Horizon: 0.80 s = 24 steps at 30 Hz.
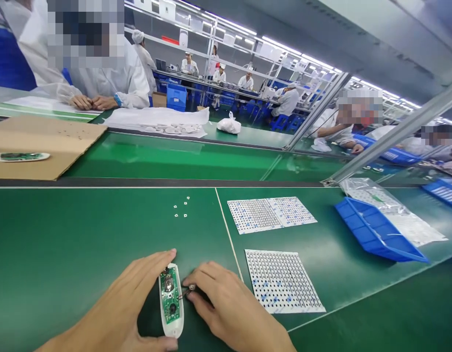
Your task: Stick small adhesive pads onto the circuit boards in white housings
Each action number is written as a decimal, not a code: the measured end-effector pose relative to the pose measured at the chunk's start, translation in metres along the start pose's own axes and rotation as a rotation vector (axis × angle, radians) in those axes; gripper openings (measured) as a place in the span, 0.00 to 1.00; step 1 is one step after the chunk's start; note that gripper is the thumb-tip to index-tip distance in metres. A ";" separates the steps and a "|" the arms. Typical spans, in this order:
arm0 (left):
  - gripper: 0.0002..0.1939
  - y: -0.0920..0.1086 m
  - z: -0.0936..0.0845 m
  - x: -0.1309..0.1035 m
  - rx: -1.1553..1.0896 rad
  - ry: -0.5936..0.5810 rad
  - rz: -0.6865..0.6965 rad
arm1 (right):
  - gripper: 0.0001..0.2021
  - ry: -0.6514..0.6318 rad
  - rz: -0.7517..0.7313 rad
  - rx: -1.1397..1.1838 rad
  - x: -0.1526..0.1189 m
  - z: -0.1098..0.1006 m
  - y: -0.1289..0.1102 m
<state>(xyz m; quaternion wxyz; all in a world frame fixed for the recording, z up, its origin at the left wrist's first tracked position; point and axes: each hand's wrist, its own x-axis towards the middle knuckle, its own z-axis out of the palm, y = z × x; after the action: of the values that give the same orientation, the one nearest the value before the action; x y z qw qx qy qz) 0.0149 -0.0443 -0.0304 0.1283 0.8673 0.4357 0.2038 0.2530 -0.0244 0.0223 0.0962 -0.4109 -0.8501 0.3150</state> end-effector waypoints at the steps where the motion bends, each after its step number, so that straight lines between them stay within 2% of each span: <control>1: 0.58 0.000 0.000 0.000 -0.015 -0.011 -0.012 | 0.10 0.026 -0.017 0.001 -0.001 0.000 0.001; 5: 0.58 0.002 -0.001 0.001 -0.076 -0.060 -0.059 | 0.10 0.118 -0.173 -0.091 -0.007 0.004 0.005; 9: 0.58 0.004 -0.001 0.003 -0.118 -0.068 -0.077 | 0.12 0.180 -0.310 -0.301 -0.014 0.008 0.000; 17: 0.55 0.006 -0.003 0.005 -0.087 -0.101 -0.018 | 0.24 0.177 -0.352 -0.443 -0.015 0.015 -0.018; 22: 0.51 0.007 -0.003 0.004 -0.064 -0.139 -0.006 | 0.27 0.128 -0.322 -0.408 -0.017 0.021 -0.017; 24: 0.51 0.007 -0.003 0.003 -0.056 -0.153 -0.002 | 0.25 0.088 -0.306 -0.359 -0.017 0.023 -0.014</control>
<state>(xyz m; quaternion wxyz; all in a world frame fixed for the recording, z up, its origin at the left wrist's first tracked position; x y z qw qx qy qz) 0.0200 -0.0455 -0.0244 0.1855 0.8760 0.4196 0.1489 0.2455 -0.0544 0.0145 0.1053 -0.3012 -0.9398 0.1223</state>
